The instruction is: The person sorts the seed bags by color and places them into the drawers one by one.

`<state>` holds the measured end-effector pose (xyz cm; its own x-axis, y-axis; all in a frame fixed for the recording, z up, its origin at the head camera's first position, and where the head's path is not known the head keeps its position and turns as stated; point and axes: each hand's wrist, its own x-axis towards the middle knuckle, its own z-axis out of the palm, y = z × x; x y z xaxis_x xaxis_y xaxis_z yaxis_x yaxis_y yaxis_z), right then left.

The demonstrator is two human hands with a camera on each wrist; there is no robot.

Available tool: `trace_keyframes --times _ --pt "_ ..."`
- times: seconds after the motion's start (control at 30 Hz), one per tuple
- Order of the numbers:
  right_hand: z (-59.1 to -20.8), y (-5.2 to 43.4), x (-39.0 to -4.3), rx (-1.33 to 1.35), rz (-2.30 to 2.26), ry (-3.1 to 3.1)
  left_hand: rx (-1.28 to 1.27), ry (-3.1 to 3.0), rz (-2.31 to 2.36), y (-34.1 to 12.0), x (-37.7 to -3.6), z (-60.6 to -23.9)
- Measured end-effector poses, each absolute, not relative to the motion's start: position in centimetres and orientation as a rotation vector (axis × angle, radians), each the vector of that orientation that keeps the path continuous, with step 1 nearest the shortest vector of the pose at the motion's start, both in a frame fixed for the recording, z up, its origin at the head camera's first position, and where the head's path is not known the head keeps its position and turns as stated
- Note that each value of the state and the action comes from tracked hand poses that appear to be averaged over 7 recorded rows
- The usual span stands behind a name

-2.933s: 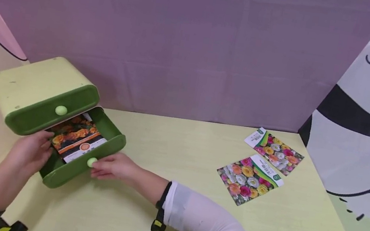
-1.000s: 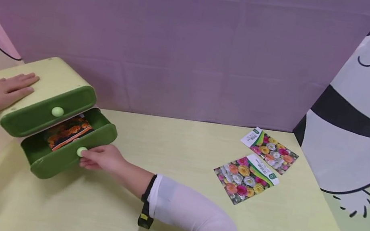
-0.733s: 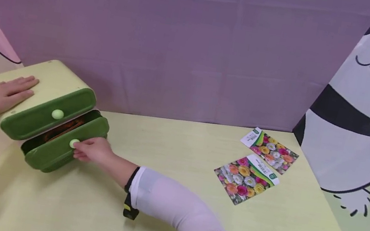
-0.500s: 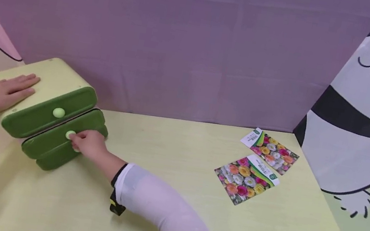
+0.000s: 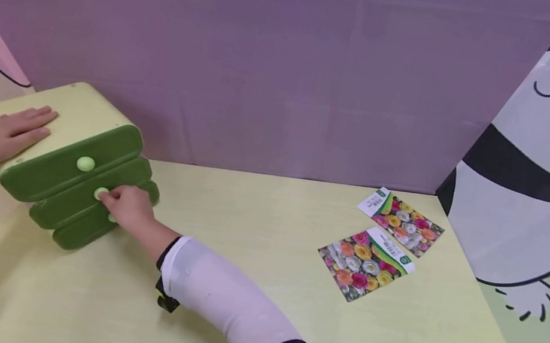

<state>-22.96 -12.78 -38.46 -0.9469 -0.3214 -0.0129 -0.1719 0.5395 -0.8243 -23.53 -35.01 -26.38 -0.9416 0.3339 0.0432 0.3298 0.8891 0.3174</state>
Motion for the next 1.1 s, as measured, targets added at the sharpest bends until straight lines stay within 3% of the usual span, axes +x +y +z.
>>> trace_keyframes --times 0.23,0.6,1.1 --pt "-38.3 -12.4 -22.8 -0.348 -1.293 2.594 0.512 3.013 0.45 -35.0 -23.4 -26.8" --pt "-32.9 -11.9 -23.2 -0.24 -1.812 1.579 0.529 3.042 0.426 -34.8 -23.8 -26.5" --pt "-32.2 -14.0 -23.8 0.019 -2.051 1.658 0.514 3.059 0.415 -34.8 -23.6 -26.5"
